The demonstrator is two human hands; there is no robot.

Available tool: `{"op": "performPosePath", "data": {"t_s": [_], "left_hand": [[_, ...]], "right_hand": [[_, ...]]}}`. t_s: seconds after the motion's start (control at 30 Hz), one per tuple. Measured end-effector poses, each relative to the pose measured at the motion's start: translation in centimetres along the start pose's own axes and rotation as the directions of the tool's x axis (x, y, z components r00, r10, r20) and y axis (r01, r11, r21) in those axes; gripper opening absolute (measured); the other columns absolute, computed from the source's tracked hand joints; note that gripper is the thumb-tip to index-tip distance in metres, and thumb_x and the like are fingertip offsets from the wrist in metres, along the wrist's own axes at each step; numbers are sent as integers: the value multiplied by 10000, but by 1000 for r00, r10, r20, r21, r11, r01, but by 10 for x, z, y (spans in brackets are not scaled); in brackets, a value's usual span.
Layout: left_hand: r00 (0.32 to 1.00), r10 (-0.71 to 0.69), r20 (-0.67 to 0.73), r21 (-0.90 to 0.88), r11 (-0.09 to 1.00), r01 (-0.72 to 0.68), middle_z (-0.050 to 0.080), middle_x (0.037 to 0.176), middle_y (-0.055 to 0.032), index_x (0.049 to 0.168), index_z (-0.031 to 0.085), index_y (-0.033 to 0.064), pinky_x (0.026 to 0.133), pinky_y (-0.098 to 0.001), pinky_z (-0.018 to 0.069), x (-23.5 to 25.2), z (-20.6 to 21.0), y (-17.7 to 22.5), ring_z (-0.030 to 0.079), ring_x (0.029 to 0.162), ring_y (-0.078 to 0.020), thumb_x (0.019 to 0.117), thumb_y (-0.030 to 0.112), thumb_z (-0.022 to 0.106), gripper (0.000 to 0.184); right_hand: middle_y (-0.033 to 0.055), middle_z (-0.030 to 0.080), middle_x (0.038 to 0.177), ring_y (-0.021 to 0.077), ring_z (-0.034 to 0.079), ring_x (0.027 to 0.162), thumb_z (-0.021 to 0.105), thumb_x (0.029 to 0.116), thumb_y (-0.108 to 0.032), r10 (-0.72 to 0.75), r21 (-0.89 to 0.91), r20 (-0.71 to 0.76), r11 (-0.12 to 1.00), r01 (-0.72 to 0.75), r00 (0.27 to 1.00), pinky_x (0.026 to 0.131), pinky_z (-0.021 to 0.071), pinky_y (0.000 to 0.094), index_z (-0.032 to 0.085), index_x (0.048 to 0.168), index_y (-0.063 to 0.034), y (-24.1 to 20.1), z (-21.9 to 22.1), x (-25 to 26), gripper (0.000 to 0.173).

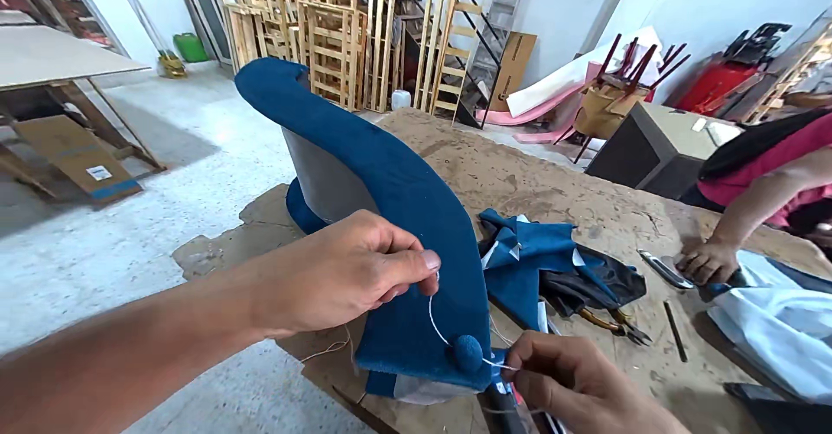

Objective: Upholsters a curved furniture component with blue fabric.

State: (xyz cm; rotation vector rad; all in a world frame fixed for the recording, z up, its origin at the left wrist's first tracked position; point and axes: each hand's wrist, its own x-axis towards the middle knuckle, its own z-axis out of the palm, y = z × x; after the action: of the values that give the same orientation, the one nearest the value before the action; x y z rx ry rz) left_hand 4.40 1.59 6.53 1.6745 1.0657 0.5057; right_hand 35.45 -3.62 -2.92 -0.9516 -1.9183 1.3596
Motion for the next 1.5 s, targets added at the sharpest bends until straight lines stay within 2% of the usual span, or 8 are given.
{"op": "performPosePath", "data": {"t_s": [0.13,0.3,0.4,0.63,0.8,0.9,1.0,1.5], "left_hand": [[1000,23,8,157,987,-24,534,591,18,906,779,153,417,-186,307,21,12,9,418,458,-54,1062,280,560,298],[995,11,104,310,950,-43,574,612,44,884,785,167,448,-191,357,34,27,26,465,494,-37,1057,287,578,295],[995,-23,95,288,958,-6,535,599,24,854,763,141,445,-197,330,36,28,25,442,489,-51,1065,282,561,325],[994,-39,97,276,961,11,540,603,20,813,742,139,459,-202,349,30,30,25,459,500,-53,1062,288,554,345],[993,-24,117,187,982,2,681,718,-1,859,754,118,573,-225,518,30,33,24,627,637,-68,993,298,679,237],[993,-29,111,191,982,7,657,717,24,904,765,129,528,-186,419,27,33,25,542,589,-39,1030,260,627,229],[993,-29,117,172,985,8,541,661,32,927,737,132,491,-177,332,23,30,25,438,538,-37,1073,232,524,277],[996,51,66,310,948,-69,579,662,50,843,704,186,491,-202,392,22,34,21,512,556,-44,1051,285,535,286]], "right_hand": [[-33,682,848,-6,585,689,588,1053,-254,-174,-160,-24,973,168,984,595,489,163,728,1045,-89,-9,-27,7,217],[-79,660,792,5,554,615,582,1047,-290,-267,-327,-88,918,226,960,520,459,171,758,1008,-164,-34,-24,36,220],[-149,600,731,-31,516,576,609,1005,-311,-366,-523,-152,818,239,918,477,432,159,778,949,-231,-38,-18,49,195],[-159,613,762,-52,536,609,666,972,-311,-477,-578,-205,764,287,855,493,457,143,781,949,-230,-38,-15,57,143],[-119,668,780,4,578,591,676,974,-285,-394,-408,-175,863,298,902,482,490,174,778,960,-208,-41,-21,64,128],[-20,677,773,73,596,599,664,958,-180,-317,-166,-204,943,287,926,507,500,198,756,1046,-147,-39,-23,63,131],[-5,668,755,83,592,581,686,940,-175,-302,-120,-301,953,278,905,496,495,200,723,985,-153,-29,-18,62,63],[-41,696,744,6,572,582,745,936,-250,-121,31,-345,990,140,931,516,471,164,779,887,-104,-33,20,44,157]]}}
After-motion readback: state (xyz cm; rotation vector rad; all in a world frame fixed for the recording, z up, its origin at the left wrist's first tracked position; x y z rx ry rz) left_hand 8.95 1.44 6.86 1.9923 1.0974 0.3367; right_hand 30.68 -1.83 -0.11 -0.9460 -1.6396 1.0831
